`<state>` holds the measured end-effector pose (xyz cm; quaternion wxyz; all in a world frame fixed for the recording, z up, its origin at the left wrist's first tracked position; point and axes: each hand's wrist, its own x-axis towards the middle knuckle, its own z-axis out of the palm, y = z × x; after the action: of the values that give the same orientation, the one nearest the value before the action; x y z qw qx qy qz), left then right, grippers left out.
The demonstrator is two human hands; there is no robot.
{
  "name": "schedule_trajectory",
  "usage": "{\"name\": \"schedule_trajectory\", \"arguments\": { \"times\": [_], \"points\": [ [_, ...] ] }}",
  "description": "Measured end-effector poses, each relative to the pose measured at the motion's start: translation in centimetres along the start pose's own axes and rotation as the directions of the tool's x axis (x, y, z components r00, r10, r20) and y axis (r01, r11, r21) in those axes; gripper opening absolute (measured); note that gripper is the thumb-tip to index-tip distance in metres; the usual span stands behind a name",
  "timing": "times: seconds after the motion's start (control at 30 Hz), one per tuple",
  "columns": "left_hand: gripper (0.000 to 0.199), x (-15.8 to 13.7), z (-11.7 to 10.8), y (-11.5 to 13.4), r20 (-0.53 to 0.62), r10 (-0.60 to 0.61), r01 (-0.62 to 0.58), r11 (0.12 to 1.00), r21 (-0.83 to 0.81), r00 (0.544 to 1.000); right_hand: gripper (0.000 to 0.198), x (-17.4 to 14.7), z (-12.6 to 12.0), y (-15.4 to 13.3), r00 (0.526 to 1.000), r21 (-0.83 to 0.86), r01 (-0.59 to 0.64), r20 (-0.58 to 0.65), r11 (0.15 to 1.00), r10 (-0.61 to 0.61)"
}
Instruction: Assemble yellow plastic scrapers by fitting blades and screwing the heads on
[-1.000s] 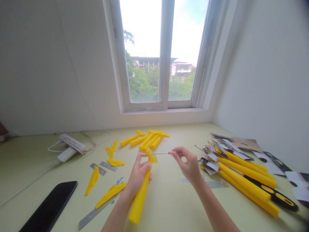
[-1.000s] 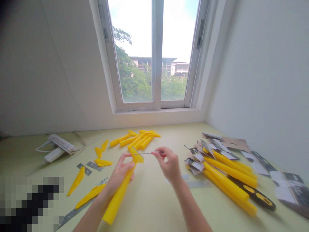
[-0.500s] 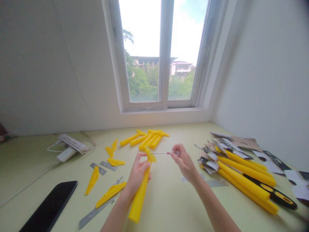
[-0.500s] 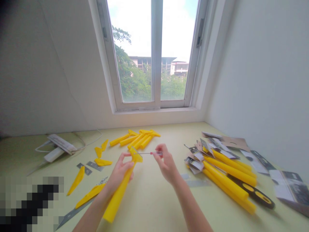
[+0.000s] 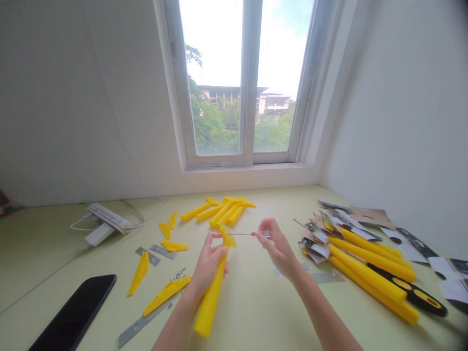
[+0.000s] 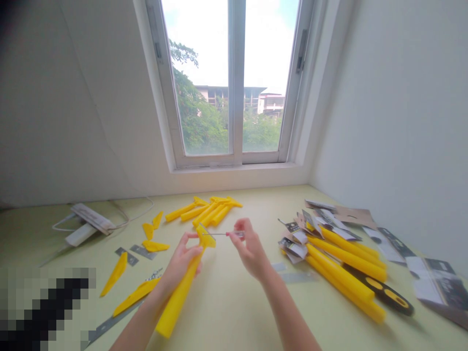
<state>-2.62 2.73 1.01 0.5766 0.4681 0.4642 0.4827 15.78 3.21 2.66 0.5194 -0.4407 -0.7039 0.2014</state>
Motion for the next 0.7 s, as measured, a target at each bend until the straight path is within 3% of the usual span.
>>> {"name": "schedule_trajectory", "arguments": {
  "times": [0.13, 0.33, 0.57, 0.7],
  "points": [
    [0.032, 0.11, -0.06, -0.13, 0.017, 0.006, -0.006, 1.0, -0.001, 1.0, 0.016, 0.08, -0.2, -0.05, 0.999, -0.036, 0.028, -0.041, 0.999, -0.03],
    [0.03, -0.11, 0.24, -0.05, 0.039, 0.033, -0.033, 0.999, -0.005, 0.999, 0.032, -0.05, -0.24, 0.41, 0.993, -0.255, -0.013, -0.113, 0.967, -0.016],
    [0.03, -0.24, 0.1, -0.02, -0.007, 0.02, -0.02, 1.0, -0.002, 1.0, 0.014, -0.01, -0.18, -0.12, 0.999, 0.001, 0.003, 0.049, 1.0, -0.003],
    [0.029, -0.22, 0.14, 0.02, 0.008, 0.01, -0.01, 1.0, 0.003, 1.0, 0.016, 0.01, -0.35, -0.04, 1.0, -0.034, 0.022, 0.018, 0.999, -0.022]
  ]
}}
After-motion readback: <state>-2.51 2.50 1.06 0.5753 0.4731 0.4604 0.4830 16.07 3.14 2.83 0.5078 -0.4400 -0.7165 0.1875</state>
